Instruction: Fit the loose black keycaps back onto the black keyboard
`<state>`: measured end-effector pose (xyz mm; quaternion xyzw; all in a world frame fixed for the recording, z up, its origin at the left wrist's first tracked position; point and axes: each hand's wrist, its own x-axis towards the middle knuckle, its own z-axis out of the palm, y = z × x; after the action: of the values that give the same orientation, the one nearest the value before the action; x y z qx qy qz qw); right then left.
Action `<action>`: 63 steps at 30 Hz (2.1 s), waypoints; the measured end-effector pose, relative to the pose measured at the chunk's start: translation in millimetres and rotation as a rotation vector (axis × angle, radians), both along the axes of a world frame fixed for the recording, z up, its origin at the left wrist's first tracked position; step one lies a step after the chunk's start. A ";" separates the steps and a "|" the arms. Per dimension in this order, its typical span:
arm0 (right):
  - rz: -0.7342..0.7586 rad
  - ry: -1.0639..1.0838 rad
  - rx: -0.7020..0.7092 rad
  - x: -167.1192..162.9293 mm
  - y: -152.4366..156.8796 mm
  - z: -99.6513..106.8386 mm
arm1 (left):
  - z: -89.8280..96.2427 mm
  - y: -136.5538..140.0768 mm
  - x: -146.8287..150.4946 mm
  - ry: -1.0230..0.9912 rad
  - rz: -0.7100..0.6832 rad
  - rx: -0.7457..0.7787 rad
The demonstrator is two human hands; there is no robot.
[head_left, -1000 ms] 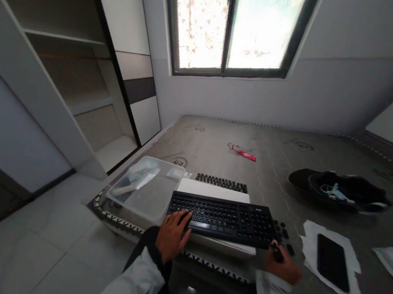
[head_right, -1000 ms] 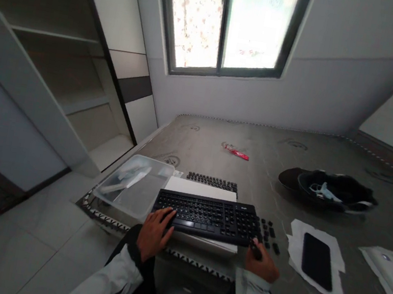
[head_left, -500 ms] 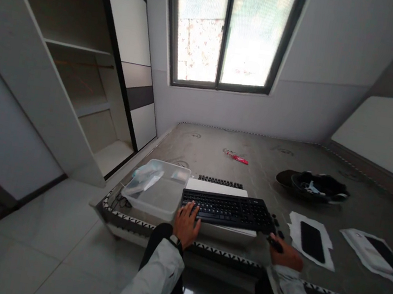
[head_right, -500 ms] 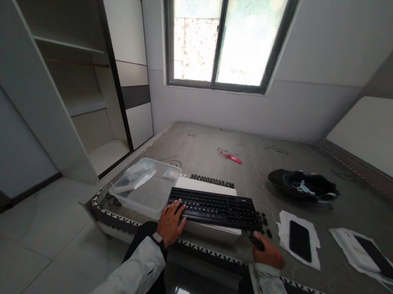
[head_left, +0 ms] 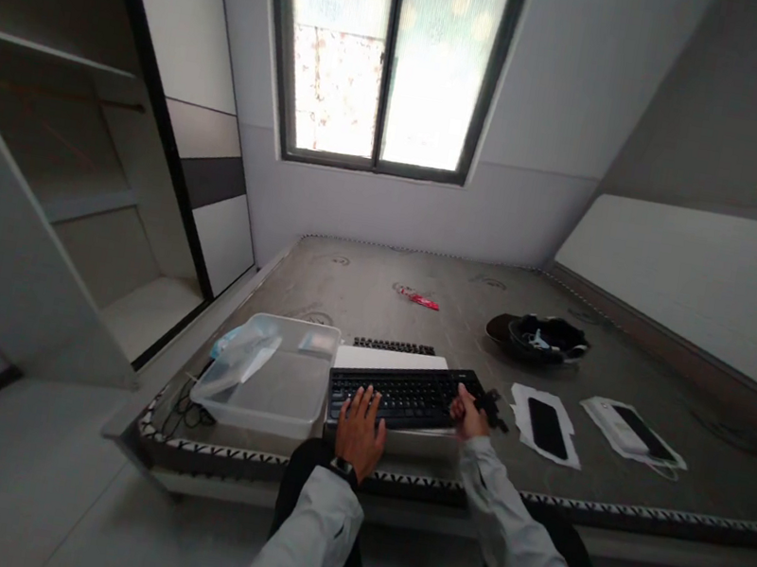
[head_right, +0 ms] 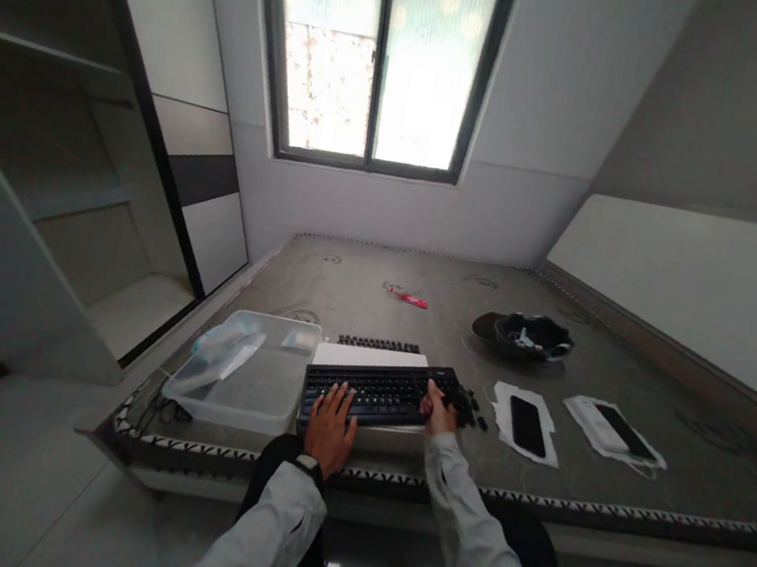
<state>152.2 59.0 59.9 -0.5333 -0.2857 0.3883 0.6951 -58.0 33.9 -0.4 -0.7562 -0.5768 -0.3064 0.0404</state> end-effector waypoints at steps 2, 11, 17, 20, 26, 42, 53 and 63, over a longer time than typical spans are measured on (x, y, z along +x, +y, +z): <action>0.095 0.101 0.018 -21.5 18.8 6.1 | -2.3 4.6 2.3 0.004 -0.024 0.008; 0.341 0.438 -0.086 -74.1 67.5 -0.4 | -19.9 17.8 1.8 0.035 -0.089 0.016; 0.347 0.528 -0.144 -80.4 77.4 -14.3 | -24.2 19.8 1.4 0.031 -0.098 0.000; 0.346 0.553 -0.152 -79.3 77.8 -18.9 | -21.7 18.8 2.1 0.012 -0.094 -0.005; 0.336 0.556 -0.144 -78.9 79.5 -21.6 | -19.0 17.8 4.3 -0.026 -0.072 -0.030; 0.254 0.454 -0.102 -99.7 89.5 -23.2 | -17.5 18.5 4.8 -0.048 -0.075 -0.044; 0.202 0.399 -0.089 -112.8 100.6 -25.9 | -16.7 16.9 5.5 -0.072 -0.043 -0.013; 0.467 0.298 -0.102 -94.3 92.2 -26.0 | -19.4 16.7 6.7 -0.091 0.014 0.069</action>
<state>58.0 151.2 33.9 -0.4244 -0.2754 0.6262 0.5932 -51.2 50.6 -19.8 -0.7358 -0.5722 -0.3597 0.0422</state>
